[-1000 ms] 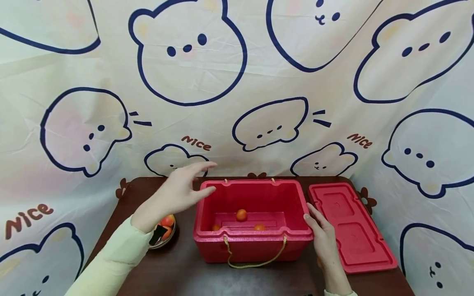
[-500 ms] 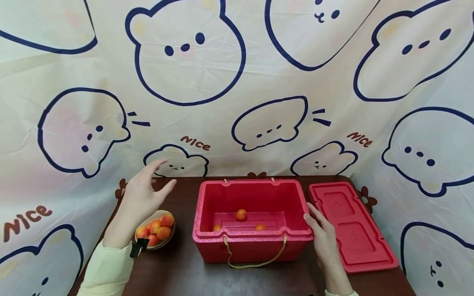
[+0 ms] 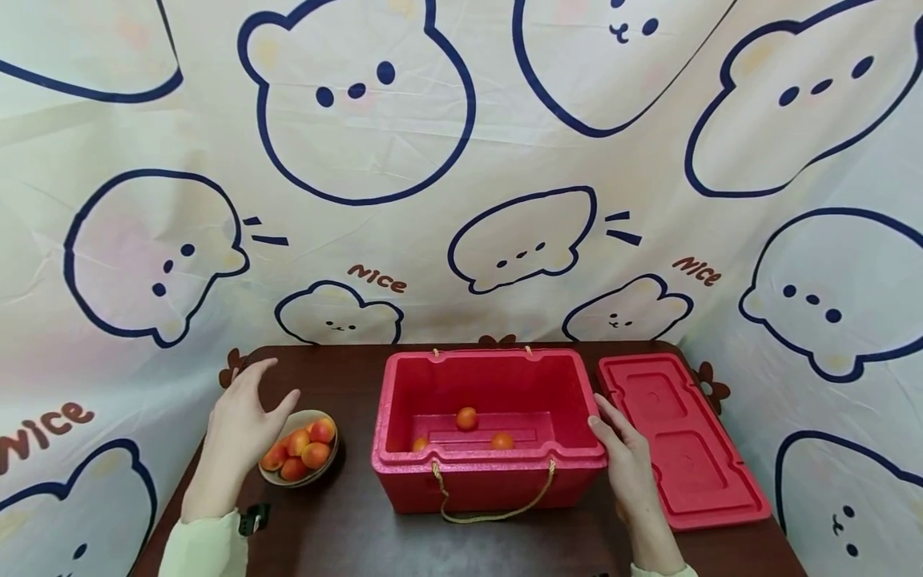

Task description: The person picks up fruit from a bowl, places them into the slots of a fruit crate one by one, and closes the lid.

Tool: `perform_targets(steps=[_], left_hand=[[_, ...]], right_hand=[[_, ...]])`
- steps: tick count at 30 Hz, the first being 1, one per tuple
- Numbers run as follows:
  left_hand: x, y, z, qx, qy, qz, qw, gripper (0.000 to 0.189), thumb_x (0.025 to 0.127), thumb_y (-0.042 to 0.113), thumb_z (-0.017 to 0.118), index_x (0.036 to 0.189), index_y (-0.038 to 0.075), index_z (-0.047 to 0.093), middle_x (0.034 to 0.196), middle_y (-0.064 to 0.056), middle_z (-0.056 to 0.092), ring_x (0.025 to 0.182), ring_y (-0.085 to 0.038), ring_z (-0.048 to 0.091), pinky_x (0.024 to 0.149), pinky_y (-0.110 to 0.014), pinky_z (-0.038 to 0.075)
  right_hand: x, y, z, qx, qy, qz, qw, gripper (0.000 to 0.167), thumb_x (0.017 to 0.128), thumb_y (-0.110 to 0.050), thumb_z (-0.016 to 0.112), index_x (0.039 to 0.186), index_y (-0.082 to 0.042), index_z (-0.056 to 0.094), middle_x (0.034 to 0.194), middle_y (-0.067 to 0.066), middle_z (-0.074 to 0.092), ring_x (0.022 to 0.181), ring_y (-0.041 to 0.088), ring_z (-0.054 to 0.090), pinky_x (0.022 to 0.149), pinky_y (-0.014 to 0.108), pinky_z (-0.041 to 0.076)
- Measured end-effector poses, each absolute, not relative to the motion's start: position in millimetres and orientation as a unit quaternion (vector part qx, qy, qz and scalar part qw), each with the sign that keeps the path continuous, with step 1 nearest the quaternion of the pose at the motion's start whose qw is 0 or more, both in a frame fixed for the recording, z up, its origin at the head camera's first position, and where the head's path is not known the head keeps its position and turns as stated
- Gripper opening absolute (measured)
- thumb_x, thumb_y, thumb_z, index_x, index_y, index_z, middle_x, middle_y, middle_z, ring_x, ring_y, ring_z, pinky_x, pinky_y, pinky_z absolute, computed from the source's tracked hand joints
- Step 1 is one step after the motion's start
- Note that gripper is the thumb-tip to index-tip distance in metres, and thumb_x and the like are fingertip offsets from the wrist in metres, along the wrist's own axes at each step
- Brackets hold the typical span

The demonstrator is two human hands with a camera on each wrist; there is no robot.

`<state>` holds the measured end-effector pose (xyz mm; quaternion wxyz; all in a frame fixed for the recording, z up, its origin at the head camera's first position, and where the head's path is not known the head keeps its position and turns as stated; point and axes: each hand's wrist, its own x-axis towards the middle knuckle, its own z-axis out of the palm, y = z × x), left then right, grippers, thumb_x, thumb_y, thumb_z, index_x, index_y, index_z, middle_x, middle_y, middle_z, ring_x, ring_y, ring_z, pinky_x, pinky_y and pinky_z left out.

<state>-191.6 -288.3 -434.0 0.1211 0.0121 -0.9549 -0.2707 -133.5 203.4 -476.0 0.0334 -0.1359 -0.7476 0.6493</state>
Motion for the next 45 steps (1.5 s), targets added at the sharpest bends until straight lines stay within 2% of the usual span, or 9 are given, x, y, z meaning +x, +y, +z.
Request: perform_targets(steps=[7,14,16,24,30,33,40,42,45], left_hand=[[-189,-301,-470,0.032,-0.958,-0.269,0.093,0.061,0.092,0.026,0.072,0.139,-0.005,0.048,0.143,-0.035,0.046,0.125,-0.056,0.045,0.100,-0.073,0.037],[-190,-304,-491,0.075,-0.946,-0.316,0.008,0.069,0.096,0.035,0.067,0.147,-0.003,0.041,0.146,-0.034,0.043,0.126,-0.052,0.045,0.102,-0.071,0.039],[-191,-304,-495,0.085,-0.943,-0.322,-0.006,0.070,0.095,0.033,0.068,0.148,-0.003,0.039,0.147,-0.034,0.042,0.126,-0.051,0.046,0.101,-0.070,0.040],[-193,-297,-511,0.103,-0.940,-0.324,-0.041,0.066,0.094,0.025,0.071,0.146,-0.004,0.041,0.144,-0.035,0.045,0.123,-0.051,0.049,0.098,-0.067,0.045],[-191,-296,-516,0.112,-0.940,-0.320,-0.048,0.059,0.095,0.022,0.069,0.142,-0.005,0.045,0.138,-0.035,0.050,0.118,-0.050,0.053,0.097,-0.065,0.047],[-187,-298,-517,0.106,-0.946,-0.303,-0.039,0.056,0.095,0.023,0.069,0.138,-0.007,0.049,0.134,-0.035,0.053,0.113,-0.049,0.056,0.096,-0.065,0.048],[-182,-301,-517,0.086,-0.956,-0.278,-0.038,0.050,0.094,0.022,0.068,0.130,-0.010,0.055,0.122,-0.034,0.061,0.102,-0.044,0.062,0.088,-0.060,0.053],[-183,-302,-516,0.078,-0.958,-0.274,-0.043,0.048,0.093,0.020,0.068,0.129,-0.009,0.056,0.110,-0.031,0.064,0.089,-0.041,0.062,0.078,-0.053,0.056],[-183,-304,-515,0.069,-0.961,-0.265,-0.049,0.045,0.089,0.016,0.068,0.127,-0.008,0.058,0.100,-0.026,0.064,0.074,-0.033,0.058,0.064,-0.044,0.051]], right_hand=[[-134,204,-475,-0.134,-0.745,0.653,0.030,0.055,0.103,-0.034,0.056,0.155,-0.024,0.042,0.156,0.010,0.043,0.132,0.032,0.051,0.088,0.020,0.053],[-136,205,-474,-0.128,-0.744,0.655,0.030,0.055,0.103,-0.033,0.057,0.155,-0.023,0.042,0.156,0.010,0.044,0.131,0.032,0.051,0.085,0.018,0.054],[-136,204,-474,-0.127,-0.744,0.655,0.030,0.055,0.103,-0.032,0.058,0.155,-0.023,0.042,0.156,0.010,0.044,0.131,0.033,0.051,0.084,0.018,0.054],[-135,206,-474,-0.129,-0.749,0.649,0.033,0.055,0.102,-0.034,0.059,0.154,-0.023,0.044,0.155,0.009,0.046,0.127,0.028,0.053,0.084,0.018,0.054],[-135,205,-474,-0.135,-0.745,0.652,0.028,0.057,0.102,-0.035,0.059,0.155,-0.022,0.043,0.155,0.010,0.044,0.132,0.034,0.050,0.084,0.019,0.054],[-136,204,-474,-0.139,-0.745,0.652,0.026,0.057,0.101,-0.035,0.059,0.154,-0.022,0.044,0.155,0.009,0.044,0.131,0.033,0.051,0.084,0.019,0.054],[-135,204,-474,-0.150,-0.746,0.649,0.022,0.058,0.101,-0.036,0.059,0.155,-0.023,0.042,0.156,0.008,0.044,0.133,0.033,0.049,0.084,0.018,0.054],[-134,204,-474,-0.148,-0.745,0.650,0.023,0.058,0.101,-0.035,0.059,0.155,-0.023,0.042,0.156,0.008,0.044,0.133,0.034,0.048,0.084,0.018,0.054],[-134,205,-474,-0.143,-0.747,0.649,0.023,0.056,0.102,-0.034,0.059,0.155,-0.024,0.043,0.155,0.007,0.045,0.132,0.034,0.048,0.084,0.019,0.054]])
